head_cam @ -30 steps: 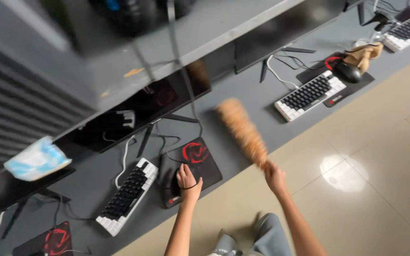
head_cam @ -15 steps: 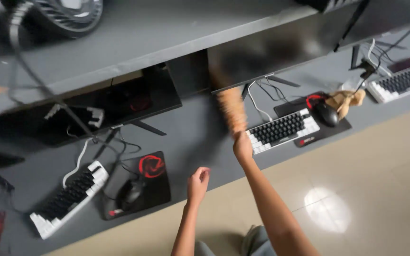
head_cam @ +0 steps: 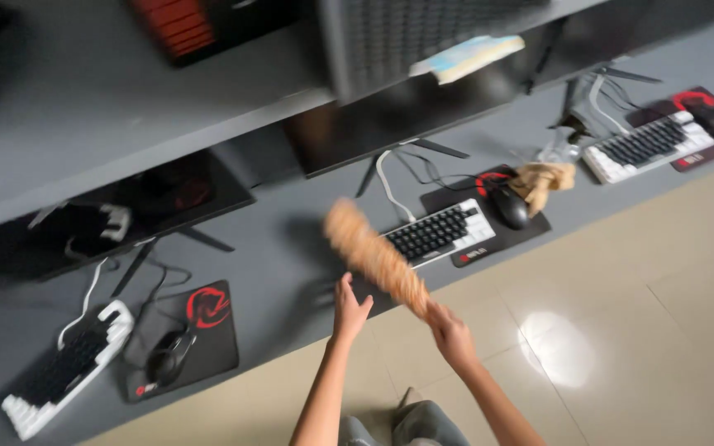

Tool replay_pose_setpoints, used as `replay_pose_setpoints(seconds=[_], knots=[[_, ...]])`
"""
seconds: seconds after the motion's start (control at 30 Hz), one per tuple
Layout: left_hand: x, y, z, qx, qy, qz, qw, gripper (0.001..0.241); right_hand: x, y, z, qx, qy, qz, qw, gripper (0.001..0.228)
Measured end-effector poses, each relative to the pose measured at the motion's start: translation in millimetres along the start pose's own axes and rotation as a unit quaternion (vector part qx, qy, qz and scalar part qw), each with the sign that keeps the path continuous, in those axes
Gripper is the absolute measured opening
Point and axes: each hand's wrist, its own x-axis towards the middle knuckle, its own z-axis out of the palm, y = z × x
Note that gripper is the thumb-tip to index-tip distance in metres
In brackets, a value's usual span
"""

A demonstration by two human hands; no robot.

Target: The person uses a fluffy duster to clean a row of computer desks, wiping the surfaces, keyboards, and mousepads. They then pick up several pairs of headphones from the desks and place them on the shelves above.

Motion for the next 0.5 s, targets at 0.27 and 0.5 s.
replay_pose_setpoints(seconds=[0.27, 0.5], knots=[[50, 104, 6, 0.102, -0.104, 0.001, 0.989, 0.136, -47, 66, -67, -0.094, 0.105, 0.248, 0.958, 0.031], [66, 105, 33, 0.131, -0.071, -0.018, 0.989, 0.143, -67, 74, -87, -0.024, 0.073, 0.110, 0.991, 0.038]])
